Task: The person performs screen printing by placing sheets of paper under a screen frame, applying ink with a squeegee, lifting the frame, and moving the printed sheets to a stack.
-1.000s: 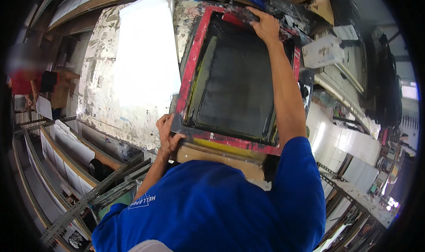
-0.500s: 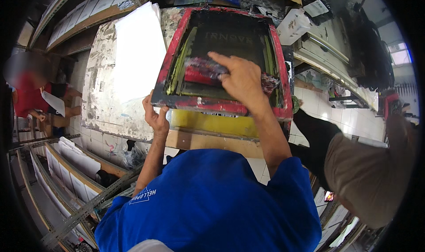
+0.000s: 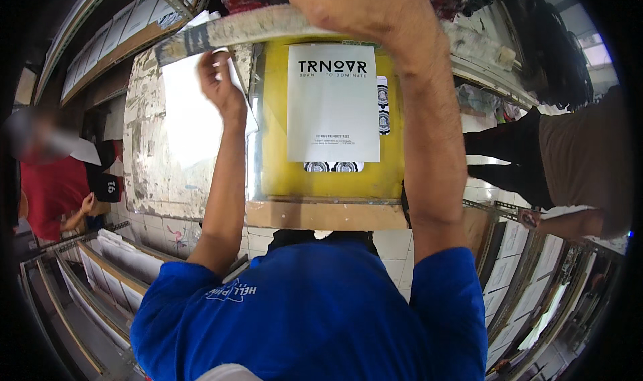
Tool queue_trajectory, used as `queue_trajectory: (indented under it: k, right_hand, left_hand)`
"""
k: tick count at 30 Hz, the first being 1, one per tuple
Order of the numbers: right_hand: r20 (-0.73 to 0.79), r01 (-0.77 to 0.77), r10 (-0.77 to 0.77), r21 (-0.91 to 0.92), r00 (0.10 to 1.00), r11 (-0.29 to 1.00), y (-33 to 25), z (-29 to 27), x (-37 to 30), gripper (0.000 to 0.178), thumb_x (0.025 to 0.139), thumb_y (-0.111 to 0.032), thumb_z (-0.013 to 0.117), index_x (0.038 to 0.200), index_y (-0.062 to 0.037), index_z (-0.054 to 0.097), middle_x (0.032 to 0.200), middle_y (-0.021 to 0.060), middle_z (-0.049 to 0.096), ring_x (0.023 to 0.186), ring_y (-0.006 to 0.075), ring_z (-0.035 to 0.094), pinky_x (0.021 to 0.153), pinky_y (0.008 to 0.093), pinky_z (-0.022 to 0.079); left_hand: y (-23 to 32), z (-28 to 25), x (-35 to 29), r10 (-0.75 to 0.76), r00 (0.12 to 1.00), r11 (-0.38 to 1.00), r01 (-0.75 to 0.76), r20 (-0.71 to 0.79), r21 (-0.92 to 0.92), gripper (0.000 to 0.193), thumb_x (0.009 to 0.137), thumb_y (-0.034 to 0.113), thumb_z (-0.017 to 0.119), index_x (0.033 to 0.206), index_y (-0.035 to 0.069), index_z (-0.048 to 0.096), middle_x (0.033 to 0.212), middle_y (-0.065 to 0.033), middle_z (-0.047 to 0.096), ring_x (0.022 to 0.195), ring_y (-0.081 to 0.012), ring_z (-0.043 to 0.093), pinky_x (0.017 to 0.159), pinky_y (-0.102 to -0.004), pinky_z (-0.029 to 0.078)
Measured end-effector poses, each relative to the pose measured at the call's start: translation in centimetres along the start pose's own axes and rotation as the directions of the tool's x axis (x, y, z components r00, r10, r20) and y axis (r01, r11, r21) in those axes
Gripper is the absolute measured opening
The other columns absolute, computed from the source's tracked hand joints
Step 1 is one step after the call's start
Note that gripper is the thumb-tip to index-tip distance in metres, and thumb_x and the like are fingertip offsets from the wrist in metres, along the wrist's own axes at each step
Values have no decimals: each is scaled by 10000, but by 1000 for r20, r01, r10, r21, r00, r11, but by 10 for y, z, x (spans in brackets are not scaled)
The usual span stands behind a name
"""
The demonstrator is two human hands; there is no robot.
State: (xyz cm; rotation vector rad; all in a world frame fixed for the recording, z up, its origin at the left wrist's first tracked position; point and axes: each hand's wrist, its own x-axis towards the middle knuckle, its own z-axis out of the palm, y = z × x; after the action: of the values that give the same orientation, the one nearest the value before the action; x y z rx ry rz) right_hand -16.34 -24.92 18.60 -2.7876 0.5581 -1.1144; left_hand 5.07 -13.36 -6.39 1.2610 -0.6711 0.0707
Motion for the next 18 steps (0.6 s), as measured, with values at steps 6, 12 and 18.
queue_trajectory:
  k: [6,12,18]
  right_hand:
    - [109,-143,137,42,985,989,5,-17,29,484,722,-269,647,1104,-3,780,906,176,783,751,257,725,751,354,595]
    - [146,-109,102,37,984,993,-7,-20,31,451,734,-226,646,1097,4,783,867,143,779,702,214,684,674,328,568]
    - [146,-168,164,12,976,986,5,-16,40,424,738,-222,649,1080,-18,795,887,140,783,728,228,696,695,326,574]
  left_hand:
    - [-149,68,1,-129,864,815,-187,487,549,456,893,302,775,1316,150,700,1126,-128,701,1041,-352,644,928,-457,497]
    - [-191,89,-9,-149,829,701,-296,539,649,122,828,289,817,899,189,818,1044,-29,732,1011,-279,656,890,-451,496]
    - [-152,76,4,-307,829,825,-13,467,565,167,880,185,786,950,35,769,767,-112,748,662,-219,690,665,-337,522]
